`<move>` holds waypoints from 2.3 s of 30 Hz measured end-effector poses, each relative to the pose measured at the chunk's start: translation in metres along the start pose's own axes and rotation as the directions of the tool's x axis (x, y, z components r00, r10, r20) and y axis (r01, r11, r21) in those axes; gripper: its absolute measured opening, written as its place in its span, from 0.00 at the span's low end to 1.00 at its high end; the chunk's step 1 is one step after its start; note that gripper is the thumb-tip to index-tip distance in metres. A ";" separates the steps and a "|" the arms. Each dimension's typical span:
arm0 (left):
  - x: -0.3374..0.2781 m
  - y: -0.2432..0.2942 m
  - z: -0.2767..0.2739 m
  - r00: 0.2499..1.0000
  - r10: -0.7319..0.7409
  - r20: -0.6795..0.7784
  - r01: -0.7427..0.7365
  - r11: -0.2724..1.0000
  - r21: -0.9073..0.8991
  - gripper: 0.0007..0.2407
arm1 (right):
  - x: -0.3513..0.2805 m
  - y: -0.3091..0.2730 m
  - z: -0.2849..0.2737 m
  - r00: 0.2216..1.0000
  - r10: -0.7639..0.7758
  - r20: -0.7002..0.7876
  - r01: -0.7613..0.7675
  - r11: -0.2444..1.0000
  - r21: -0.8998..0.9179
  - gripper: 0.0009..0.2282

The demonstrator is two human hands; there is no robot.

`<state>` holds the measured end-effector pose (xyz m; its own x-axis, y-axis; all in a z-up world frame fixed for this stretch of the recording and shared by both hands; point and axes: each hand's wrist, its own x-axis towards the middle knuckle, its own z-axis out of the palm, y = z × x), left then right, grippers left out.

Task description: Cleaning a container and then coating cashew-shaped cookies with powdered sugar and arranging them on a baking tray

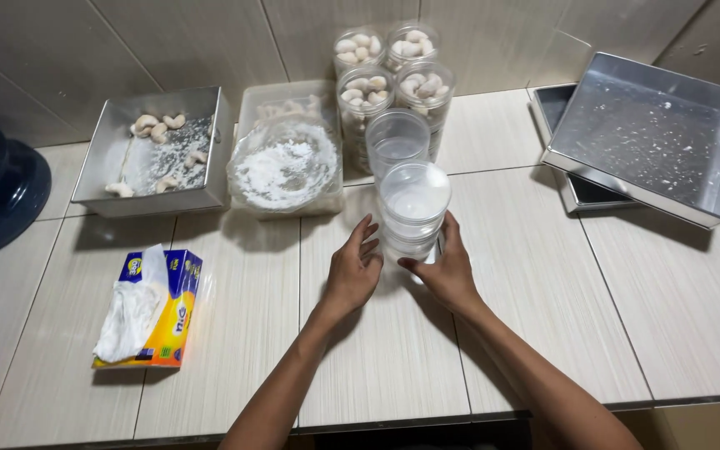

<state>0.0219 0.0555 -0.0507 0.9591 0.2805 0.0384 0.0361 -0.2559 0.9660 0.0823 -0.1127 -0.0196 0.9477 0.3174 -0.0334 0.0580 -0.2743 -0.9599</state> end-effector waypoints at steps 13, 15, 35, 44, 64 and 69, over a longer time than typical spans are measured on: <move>0.029 0.010 0.044 0.934 0.087 -0.348 -0.068 0.996 0.065 0.26 | 0.026 0.029 -0.040 0.992 0.073 -0.106 -0.076 0.997 -0.022 0.44; 0.037 0.009 0.045 0.897 0.160 -0.411 -0.120 0.985 0.122 0.35 | 0.032 0.029 -0.047 0.984 0.055 -0.167 -0.062 0.997 -0.036 0.43; 0.101 -0.020 0.067 0.864 0.212 -0.457 -0.137 0.972 0.190 0.49 | 0.173 0.063 -0.073 0.941 -0.130 -0.314 0.092 0.987 -0.131 0.38; 0.104 -0.017 0.068 0.858 0.260 -0.443 -0.173 0.958 0.228 0.50 | 0.241 0.065 -0.061 0.951 -0.170 -0.257 0.125 0.975 -0.183 0.39; 0.107 -0.024 0.096 0.863 0.308 -0.402 -0.237 0.947 0.217 0.49 | 0.285 0.071 -0.061 0.979 -0.135 -0.155 0.102 0.973 -0.205 0.47; 0.111 -0.024 0.113 0.844 0.366 -0.393 -0.291 0.927 0.238 0.47 | 0.212 0.065 -0.073 0.963 -0.204 -0.177 0.229 0.963 0.141 0.24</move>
<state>0.1588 -0.0114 -0.0984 0.7122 0.5062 0.4864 -0.1792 -0.5389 0.8231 0.3094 -0.1292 -0.0686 0.9563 0.2008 0.2124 0.2291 -0.0637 -0.9713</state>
